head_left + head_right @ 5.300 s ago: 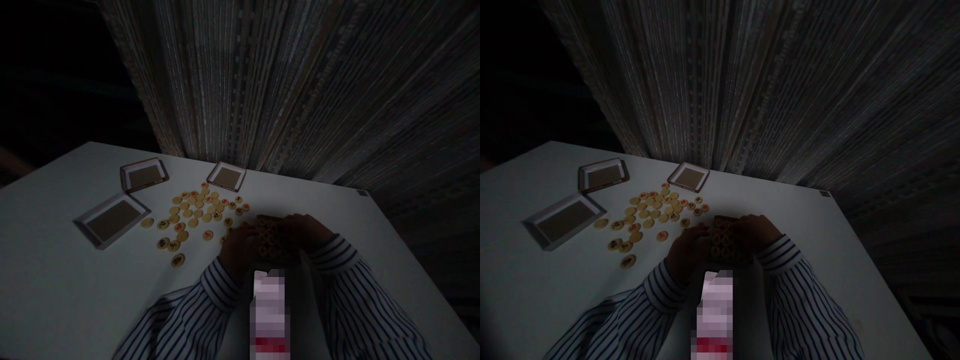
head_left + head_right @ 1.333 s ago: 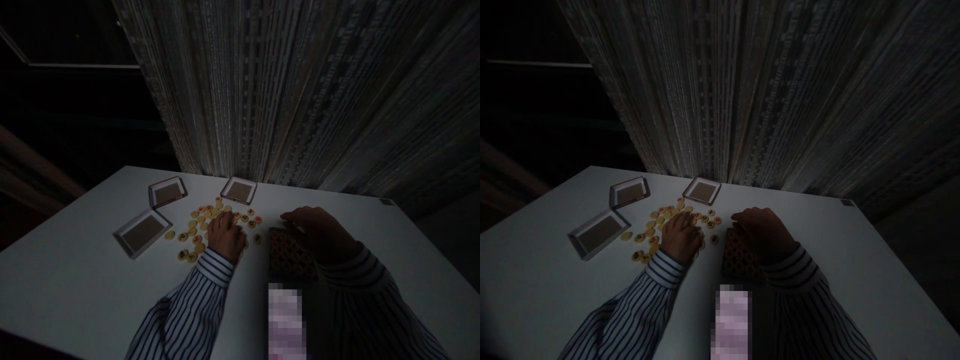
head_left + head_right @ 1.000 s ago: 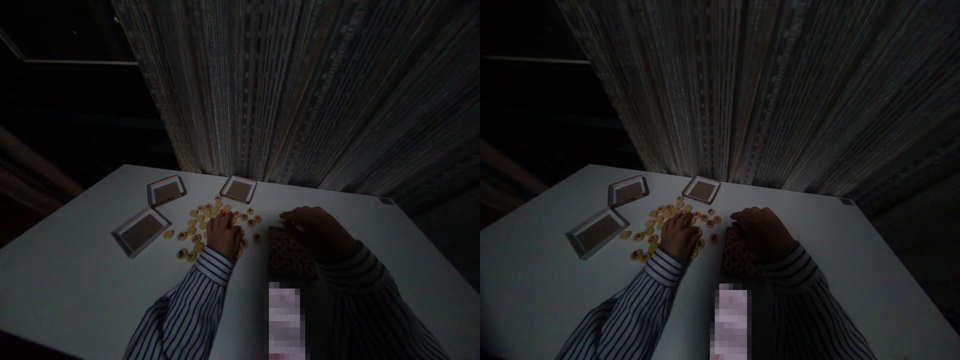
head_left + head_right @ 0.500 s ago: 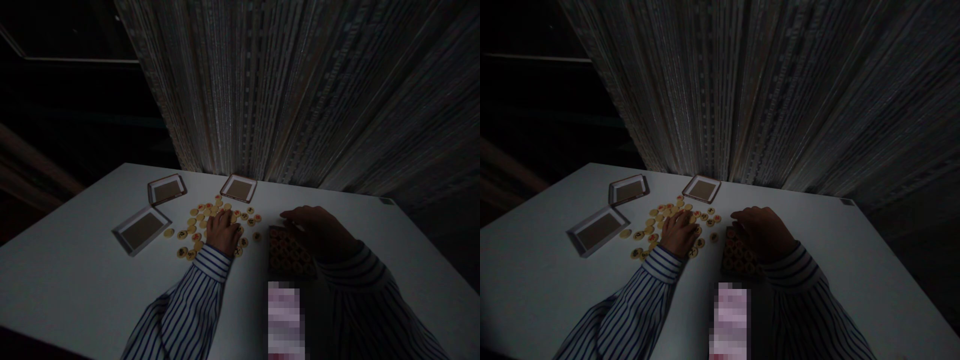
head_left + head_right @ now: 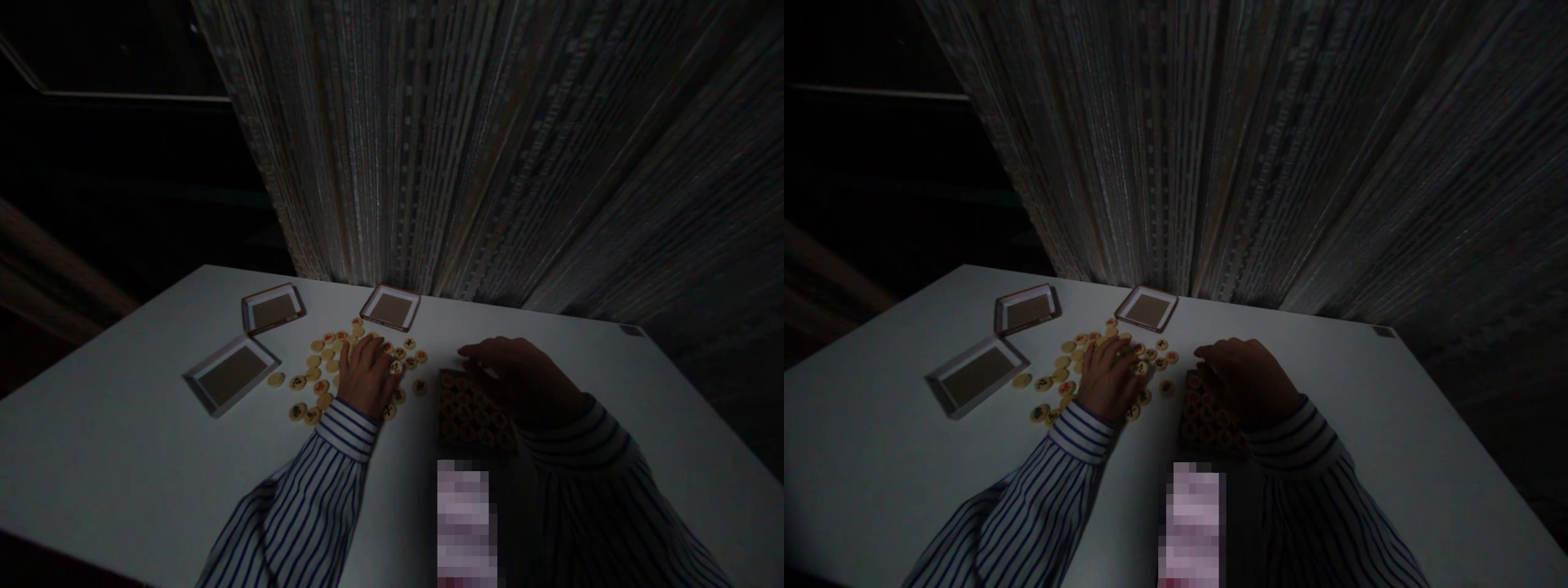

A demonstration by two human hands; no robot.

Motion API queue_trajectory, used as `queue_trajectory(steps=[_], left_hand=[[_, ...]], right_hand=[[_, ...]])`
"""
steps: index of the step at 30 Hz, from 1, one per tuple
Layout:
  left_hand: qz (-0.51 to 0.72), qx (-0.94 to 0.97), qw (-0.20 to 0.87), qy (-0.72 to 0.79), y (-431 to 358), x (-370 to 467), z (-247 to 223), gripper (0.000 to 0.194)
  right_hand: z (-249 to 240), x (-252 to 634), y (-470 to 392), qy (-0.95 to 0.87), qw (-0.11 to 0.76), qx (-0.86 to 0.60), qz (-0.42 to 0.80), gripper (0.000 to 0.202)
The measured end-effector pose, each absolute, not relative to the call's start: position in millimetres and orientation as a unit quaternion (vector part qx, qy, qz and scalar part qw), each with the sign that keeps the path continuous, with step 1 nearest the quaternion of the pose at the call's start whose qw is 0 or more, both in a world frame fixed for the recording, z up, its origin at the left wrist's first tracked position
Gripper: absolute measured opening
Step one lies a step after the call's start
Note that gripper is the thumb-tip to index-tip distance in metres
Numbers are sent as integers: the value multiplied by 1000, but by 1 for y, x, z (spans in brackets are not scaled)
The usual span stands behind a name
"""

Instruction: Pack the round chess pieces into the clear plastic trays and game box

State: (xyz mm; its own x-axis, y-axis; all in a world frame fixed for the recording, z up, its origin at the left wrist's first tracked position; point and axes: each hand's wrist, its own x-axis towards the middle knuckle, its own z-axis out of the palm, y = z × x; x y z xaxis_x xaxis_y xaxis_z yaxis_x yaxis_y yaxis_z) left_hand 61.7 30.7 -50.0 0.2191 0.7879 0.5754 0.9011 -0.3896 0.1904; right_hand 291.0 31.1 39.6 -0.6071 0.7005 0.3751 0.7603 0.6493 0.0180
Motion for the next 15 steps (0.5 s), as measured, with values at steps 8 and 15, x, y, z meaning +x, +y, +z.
queue_trajectory(steps=[8, 15], left_hand=[[-408, -768, 122, -478, 25, 65, -37, 21], [-429, -777, 115, -445, 18, 70, -30, 20]], right_hand=[[40, 290, 31, -893, 164, -410, -87, 20], [43, 286, 29, -896, 141, -414, -75, 20]])
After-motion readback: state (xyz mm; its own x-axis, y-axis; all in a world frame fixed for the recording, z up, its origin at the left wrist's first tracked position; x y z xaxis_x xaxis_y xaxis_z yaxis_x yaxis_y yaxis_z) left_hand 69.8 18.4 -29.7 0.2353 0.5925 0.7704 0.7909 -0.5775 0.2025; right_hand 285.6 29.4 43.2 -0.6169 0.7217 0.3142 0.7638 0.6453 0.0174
